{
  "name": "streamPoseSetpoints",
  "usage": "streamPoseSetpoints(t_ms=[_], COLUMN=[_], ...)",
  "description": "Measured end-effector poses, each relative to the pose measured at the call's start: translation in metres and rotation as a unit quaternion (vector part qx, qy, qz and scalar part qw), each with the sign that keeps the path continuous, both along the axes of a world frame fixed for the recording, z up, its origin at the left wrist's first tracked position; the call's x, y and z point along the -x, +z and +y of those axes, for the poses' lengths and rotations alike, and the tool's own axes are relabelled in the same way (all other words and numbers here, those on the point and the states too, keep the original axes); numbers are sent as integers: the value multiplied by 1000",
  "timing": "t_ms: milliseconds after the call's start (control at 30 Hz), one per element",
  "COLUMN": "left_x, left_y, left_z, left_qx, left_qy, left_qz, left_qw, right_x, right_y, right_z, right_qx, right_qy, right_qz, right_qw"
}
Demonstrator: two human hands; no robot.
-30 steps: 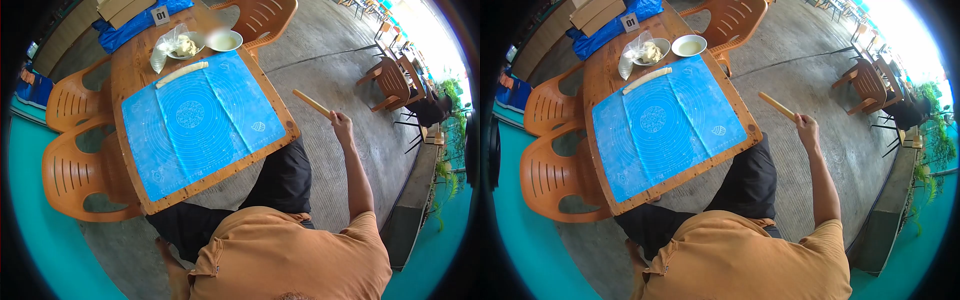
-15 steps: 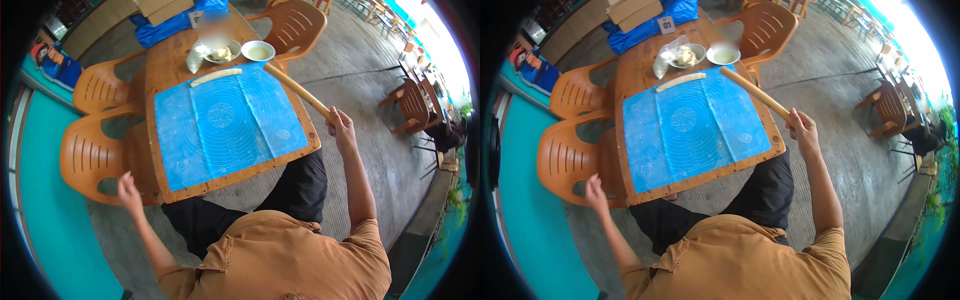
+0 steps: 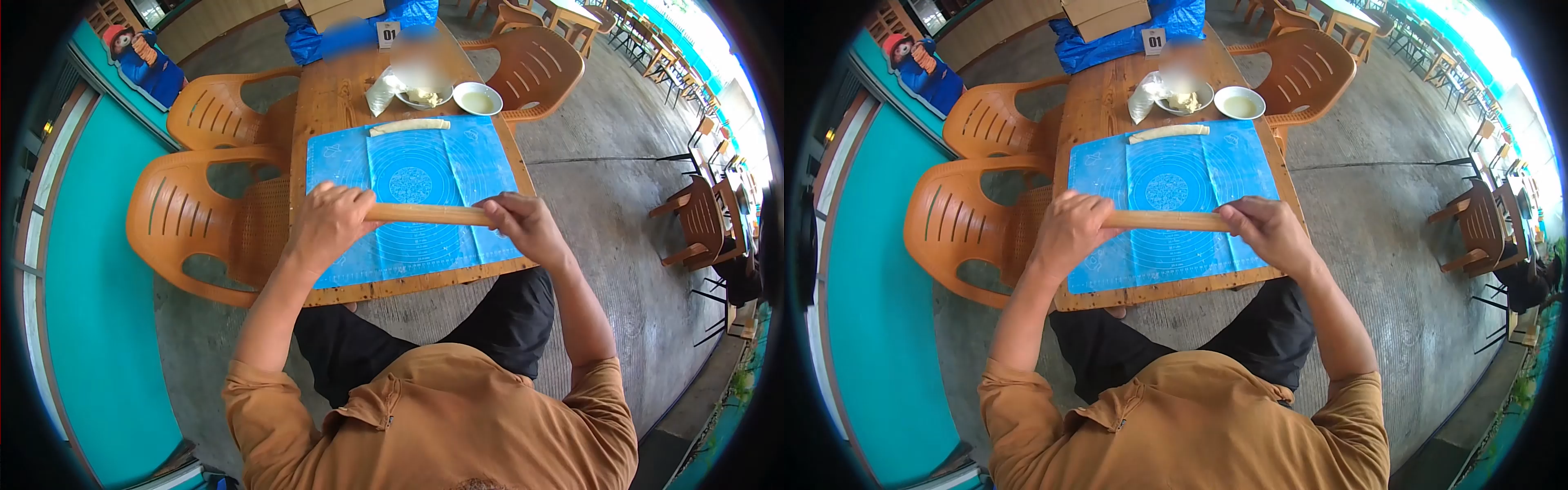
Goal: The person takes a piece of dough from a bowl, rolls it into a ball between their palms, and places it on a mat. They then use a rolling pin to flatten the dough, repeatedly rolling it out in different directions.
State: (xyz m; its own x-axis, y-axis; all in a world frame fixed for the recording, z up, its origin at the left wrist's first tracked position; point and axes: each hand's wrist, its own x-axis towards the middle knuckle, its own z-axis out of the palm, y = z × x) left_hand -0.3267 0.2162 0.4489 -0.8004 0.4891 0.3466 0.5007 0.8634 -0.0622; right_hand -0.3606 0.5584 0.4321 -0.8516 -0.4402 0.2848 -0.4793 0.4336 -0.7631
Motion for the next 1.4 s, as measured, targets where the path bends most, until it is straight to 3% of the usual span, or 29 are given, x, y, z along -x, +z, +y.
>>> streamPoseSetpoints(t_ms=[67,100,167,267,300,367,433,533,667,700,767,800,833,900,967,1000,1067,1100,1167,1400], left_x=[-3,-5,-8,-5,-6,-8,-7,-11,-1,4,21,30,39,58,82,92,117,130,153,215], left_y=[-7,-10,-14,-15,-13,-11,-18,-24,-29,-33,-42,-43,-44,-50,-55,-50,-58,-64,-75,-91], left_z=[1,6,20,48,47,44,28,28,13,1,-27,-38,-48,-59,-61,-59,-65,-69,-76,-83], left_qx=[10,10,10,-67,-67,-48,-43,-33,-49,-49,-120,-119,-127,-134,-253,-229,-206,-183,-142,-42], left_qy=[21,6,-11,-61,-60,-30,-24,-27,-19,-19,60,62,102,143,168,174,166,160,149,102], left_qz=[-67,-41,-19,-13,-11,-28,-49,-85,-112,-113,-127,-125,-98,-73,-69,-71,-53,-32,-15,-11], left_qw=[997,999,1000,996,996,998,998,995,992,992,983,983,982,978,950,955,963,969,978,994], right_x=[-7,-13,-24,-18,-13,2,21,24,38,49,61,63,65,57,41,35,22,14,0,-35], right_y=[11,18,26,4,-1,-11,-22,-18,-22,-25,-39,-52,-59,-87,-112,-129,-168,-183,-212,-283], right_z=[-5,-17,-48,-73,-72,-56,-26,-4,43,75,130,156,183,217,235,245,262,266,273,319], right_qx=[-174,-174,-173,-197,-197,-303,-300,-339,-345,-359,-321,-239,-98,-103,-304,-305,-198,-197,-119,-56], right_qy=[20,18,-33,37,38,46,-1,40,-60,-79,-223,-301,-338,-340,-379,-381,-411,-414,-464,-480], right_qz=[206,205,313,338,340,314,343,306,323,298,307,215,36,44,212,212,36,35,-104,-141], right_qw=[963,963,933,920,919,899,890,889,879,881,868,898,935,934,848,847,889,888,871,864])
